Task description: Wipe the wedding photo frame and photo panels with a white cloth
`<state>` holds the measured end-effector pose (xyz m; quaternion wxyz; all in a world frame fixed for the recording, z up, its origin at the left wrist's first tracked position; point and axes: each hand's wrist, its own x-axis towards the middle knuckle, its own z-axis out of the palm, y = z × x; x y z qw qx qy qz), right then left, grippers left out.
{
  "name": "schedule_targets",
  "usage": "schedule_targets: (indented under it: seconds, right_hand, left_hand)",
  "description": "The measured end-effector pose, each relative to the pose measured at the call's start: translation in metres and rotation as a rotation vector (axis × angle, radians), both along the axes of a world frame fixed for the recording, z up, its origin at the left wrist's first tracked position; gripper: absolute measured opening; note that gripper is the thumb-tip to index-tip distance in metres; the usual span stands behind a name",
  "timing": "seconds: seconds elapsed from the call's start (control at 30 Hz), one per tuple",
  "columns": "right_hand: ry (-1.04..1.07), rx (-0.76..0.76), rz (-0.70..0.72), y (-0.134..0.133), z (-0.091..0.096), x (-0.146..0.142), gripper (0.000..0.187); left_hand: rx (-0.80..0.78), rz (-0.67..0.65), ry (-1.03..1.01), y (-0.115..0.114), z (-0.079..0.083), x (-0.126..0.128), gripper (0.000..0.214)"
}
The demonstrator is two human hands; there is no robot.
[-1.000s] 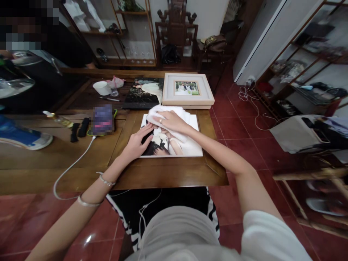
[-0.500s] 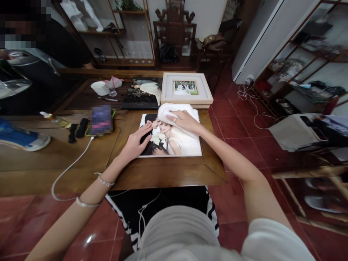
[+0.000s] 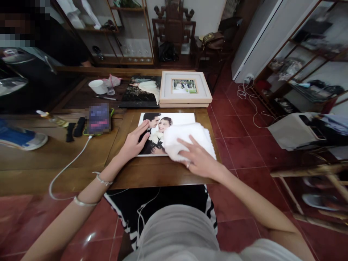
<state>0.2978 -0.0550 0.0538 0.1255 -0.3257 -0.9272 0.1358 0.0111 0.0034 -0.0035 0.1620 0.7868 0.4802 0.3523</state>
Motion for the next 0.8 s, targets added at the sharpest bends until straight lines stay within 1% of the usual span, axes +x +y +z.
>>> schedule_targets:
  seconds: [0.07, 0.1, 0.13, 0.2, 0.27, 0.37, 0.47, 0.53, 0.57, 0.6, 0.67, 0.73, 0.8]
  right_hand:
    - [-0.027, -0.015, 0.081, -0.018, 0.004, -0.005, 0.018]
    - [-0.035, -0.029, 0.104, -0.022, 0.006, -0.006, 0.018]
    - [-0.037, -0.044, 0.106, -0.022, 0.007, -0.006, 0.019]
    - [-0.025, -0.072, 0.064, -0.01, 0.008, -0.003, 0.022]
    - [-0.01, -0.104, -0.01, 0.014, 0.006, 0.001, 0.026]
    - [-0.003, -0.137, -0.15, 0.062, 0.0, 0.006, 0.033]
    - [0.042, -0.12, -0.305, 0.107, -0.002, 0.006, 0.039]
    - [0.099, -0.119, -0.374, 0.127, -0.001, 0.002, 0.04]
    - [0.121, -0.122, -0.39, 0.131, 0.0, 0.0, 0.04]
    - [0.131, -0.123, -0.398, 0.133, 0.001, -0.003, 0.04]
    - [0.107, -0.125, -0.397, 0.124, 0.003, -0.008, 0.04]
    - [0.057, -0.115, -0.36, 0.104, 0.003, -0.012, 0.038]
    - [0.03, -0.095, -0.26, 0.076, 0.002, -0.015, 0.033]
  left_hand:
    - [-0.007, -0.009, 0.011, 0.0, 0.001, 0.0, 0.047]
    - [-0.006, -0.013, 0.019, 0.0, 0.001, 0.0, 0.048]
    - [-0.002, -0.016, 0.025, 0.0, 0.001, 0.0, 0.048]
    - [0.005, -0.019, 0.035, 0.001, 0.001, -0.001, 0.049]
    - [0.009, -0.022, 0.037, 0.001, 0.0, -0.002, 0.048]
    - [0.008, -0.023, 0.031, 0.002, -0.001, -0.002, 0.047]
    - [0.006, -0.022, 0.031, 0.002, -0.002, -0.003, 0.048]
    - [0.006, -0.021, 0.028, 0.002, -0.002, -0.003, 0.048]
    - [0.006, -0.019, 0.023, 0.002, -0.002, -0.003, 0.047]
    - [0.007, -0.016, 0.018, 0.002, -0.002, -0.003, 0.047]
    - [0.008, -0.012, 0.01, 0.002, -0.002, -0.002, 0.046]
    - [0.008, -0.01, 0.01, 0.002, -0.002, -0.002, 0.046]
    - [0.009, -0.009, 0.013, 0.002, -0.002, -0.002, 0.046]
